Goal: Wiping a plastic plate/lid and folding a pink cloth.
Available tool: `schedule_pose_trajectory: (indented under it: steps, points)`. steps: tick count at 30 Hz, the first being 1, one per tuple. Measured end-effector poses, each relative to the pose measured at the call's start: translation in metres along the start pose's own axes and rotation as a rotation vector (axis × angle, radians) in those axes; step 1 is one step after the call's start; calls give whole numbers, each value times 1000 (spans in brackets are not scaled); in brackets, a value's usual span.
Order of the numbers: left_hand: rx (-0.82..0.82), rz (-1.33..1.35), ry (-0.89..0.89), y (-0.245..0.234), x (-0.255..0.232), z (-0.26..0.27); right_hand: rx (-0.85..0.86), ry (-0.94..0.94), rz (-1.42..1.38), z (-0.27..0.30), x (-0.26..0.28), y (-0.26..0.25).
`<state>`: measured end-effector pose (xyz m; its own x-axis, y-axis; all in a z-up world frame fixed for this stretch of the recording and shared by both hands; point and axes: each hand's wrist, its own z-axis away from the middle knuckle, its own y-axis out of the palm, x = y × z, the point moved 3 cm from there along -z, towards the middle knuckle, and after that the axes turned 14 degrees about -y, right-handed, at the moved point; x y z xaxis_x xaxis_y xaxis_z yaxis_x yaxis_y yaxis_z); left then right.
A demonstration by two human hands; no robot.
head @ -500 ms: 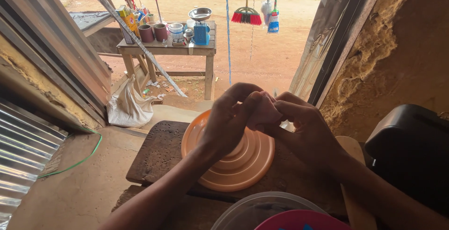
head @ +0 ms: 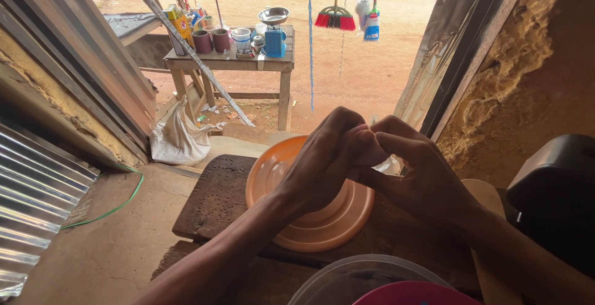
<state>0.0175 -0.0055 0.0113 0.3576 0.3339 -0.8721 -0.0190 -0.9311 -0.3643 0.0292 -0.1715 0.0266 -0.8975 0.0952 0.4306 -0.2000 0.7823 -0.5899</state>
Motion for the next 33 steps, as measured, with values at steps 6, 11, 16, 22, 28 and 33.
schedule_pose_trajectory:
  steps: [6,11,16,22,28,33]
  points:
    - [-18,44,19,-1,-7,-2,-16,43,70,-1,0,-2]
    - [-24,90,3,2,-11,-3,-23,50,81,3,-1,-7]
    - [3,84,-42,-2,-14,-2,2,6,34,4,2,-5]
    - [-27,-43,2,-1,-1,-3,38,-69,70,3,7,-2]
    - [-30,-145,51,-4,-7,0,44,-112,97,4,11,1]
    - [-59,-140,129,-3,-9,1,45,-113,32,4,15,1]
